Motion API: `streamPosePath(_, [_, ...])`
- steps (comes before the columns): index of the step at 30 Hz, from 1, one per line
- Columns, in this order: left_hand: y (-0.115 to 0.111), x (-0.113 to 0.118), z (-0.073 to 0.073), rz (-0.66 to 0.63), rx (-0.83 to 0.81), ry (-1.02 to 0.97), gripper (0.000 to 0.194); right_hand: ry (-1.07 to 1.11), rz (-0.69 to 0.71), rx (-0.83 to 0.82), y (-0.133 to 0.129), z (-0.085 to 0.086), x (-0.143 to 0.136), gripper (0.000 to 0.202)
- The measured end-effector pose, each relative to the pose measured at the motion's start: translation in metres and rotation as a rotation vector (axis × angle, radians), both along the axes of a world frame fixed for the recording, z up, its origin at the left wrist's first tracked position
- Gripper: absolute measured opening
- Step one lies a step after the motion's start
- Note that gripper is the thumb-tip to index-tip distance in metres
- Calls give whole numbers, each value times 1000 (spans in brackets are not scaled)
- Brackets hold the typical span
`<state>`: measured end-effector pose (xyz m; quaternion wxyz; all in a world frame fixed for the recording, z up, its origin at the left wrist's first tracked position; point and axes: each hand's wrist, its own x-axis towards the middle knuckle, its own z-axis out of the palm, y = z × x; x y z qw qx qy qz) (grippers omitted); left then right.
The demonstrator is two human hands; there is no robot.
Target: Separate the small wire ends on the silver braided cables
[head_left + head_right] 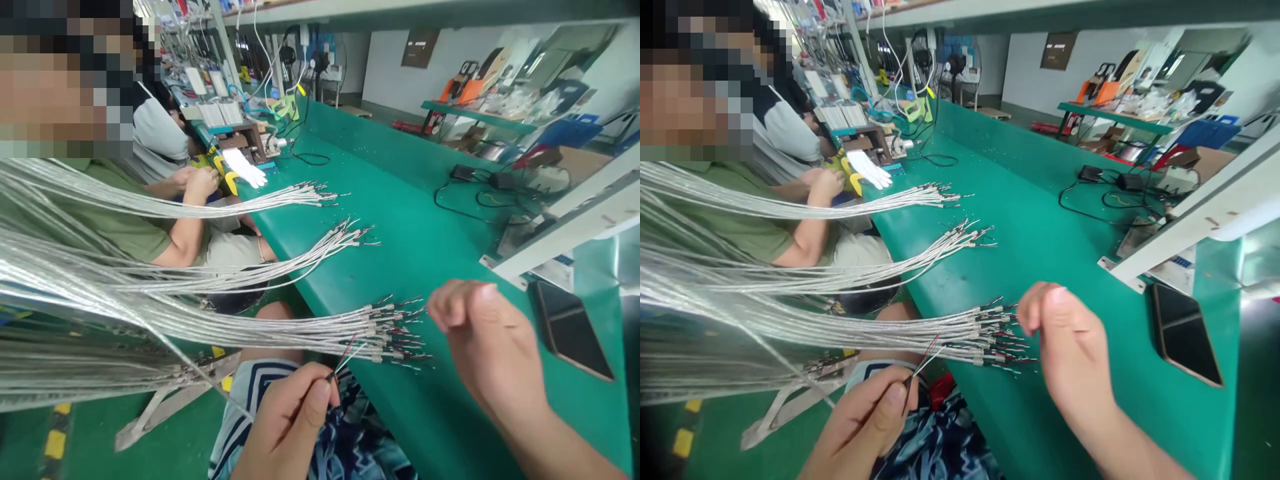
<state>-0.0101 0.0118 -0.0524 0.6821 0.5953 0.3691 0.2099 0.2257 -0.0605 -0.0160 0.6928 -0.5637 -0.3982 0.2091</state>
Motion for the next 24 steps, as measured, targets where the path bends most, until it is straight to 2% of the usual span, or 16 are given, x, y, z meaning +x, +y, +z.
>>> streamPosePath(2, [0, -2, -2, 0, 27, 22, 38, -81, 179, -177, 0, -6, -14, 33])
streamPosePath(4, [0, -2, 0, 17, 103, 40, 31, -48, 348, -310, 0, -10, -30, 25])
streamPosePath(8, [2, 4, 6, -55, 300, -7, 24, 100, 529, -361, -1, -12, -49, 24])
streamPosePath(12, [4, 11, 7, -89, 414, -31, 26, 59, 587, -390, -3, -15, -50, 31])
streamPosePath(18, [-4, 15, 0, -223, 421, -73, 23, -172, 683, -392, 0, -22, -48, 46])
streamPosePath(21, [-7, 16, -1, -220, 476, -85, 22, -260, 657, -371, 1, -20, -49, 49])
streamPosePath(24, [-7, 17, -1, -214, 509, -90, 23, -213, 655, -360, 0, -18, -50, 53])
